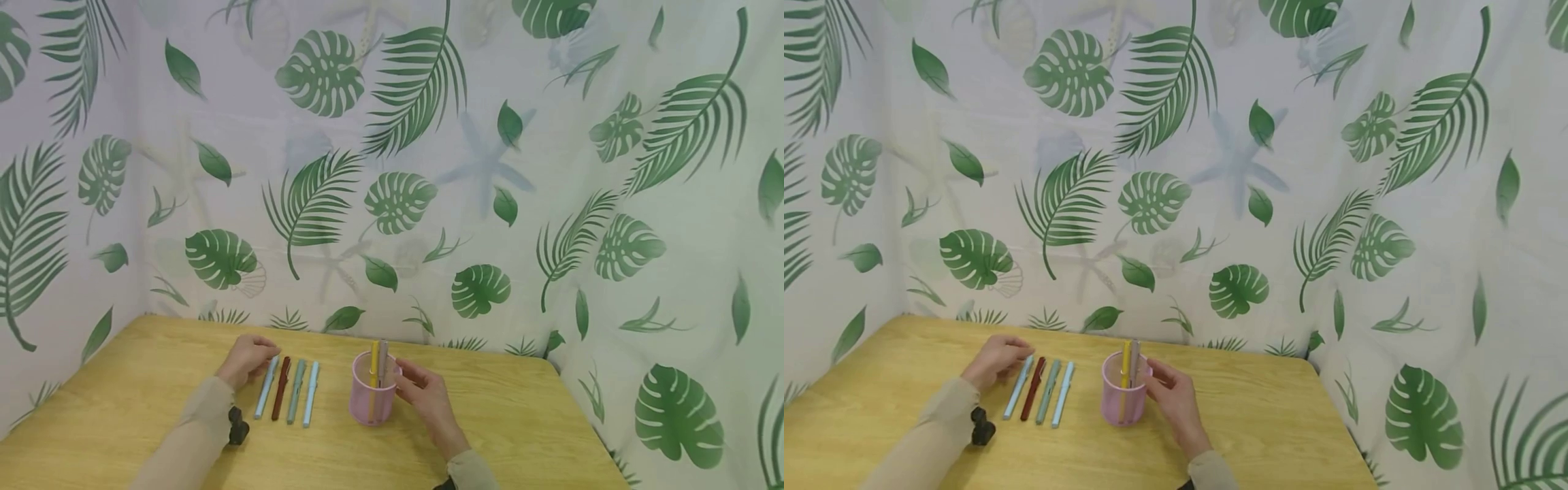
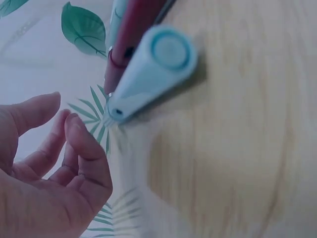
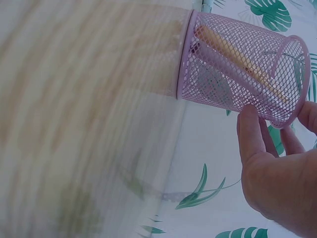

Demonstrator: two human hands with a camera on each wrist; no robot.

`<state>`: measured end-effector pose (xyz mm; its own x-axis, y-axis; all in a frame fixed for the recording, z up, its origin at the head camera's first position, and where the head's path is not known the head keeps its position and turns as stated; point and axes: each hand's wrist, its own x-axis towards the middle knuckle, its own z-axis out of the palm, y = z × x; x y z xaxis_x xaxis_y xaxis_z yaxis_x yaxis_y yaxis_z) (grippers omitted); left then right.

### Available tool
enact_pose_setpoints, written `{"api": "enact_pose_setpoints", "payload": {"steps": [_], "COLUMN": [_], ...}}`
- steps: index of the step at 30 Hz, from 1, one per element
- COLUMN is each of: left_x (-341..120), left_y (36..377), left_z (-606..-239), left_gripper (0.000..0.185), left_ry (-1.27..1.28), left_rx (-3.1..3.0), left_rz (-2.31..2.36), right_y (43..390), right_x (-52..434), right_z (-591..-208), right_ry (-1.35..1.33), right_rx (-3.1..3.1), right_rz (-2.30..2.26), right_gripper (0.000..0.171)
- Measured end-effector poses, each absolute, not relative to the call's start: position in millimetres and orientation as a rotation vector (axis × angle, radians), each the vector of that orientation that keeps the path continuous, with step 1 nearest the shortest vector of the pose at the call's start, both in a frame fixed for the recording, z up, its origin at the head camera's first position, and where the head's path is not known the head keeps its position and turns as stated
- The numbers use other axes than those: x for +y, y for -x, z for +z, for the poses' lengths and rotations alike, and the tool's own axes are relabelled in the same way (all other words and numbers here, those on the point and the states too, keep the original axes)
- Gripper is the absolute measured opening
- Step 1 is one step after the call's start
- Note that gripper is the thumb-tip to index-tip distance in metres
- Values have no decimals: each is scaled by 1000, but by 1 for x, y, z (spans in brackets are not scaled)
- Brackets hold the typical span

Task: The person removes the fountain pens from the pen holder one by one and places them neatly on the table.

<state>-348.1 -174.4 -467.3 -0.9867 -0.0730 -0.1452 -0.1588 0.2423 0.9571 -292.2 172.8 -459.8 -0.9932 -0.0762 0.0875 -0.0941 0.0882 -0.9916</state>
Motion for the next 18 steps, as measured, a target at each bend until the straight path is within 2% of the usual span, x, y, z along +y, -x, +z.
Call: {"api": "enact_pose_setpoints", "payload": {"steps": [5,18], "left_x": [-164,-136], "left_y": [348,346], "left_z": [-464,-455], "left_gripper": [21,20], "left_ry": [271,332], "left_rx": [2469,2665], "left_rz": [1925,1889], "right_y": [291,292], "right_x": [174,175], "right_z": [-459,-458], "right_ry": [-198,-170], "right_rx": [-2309,-2333], "right_rz": [2090,2090], "right_gripper": [44,45]}}
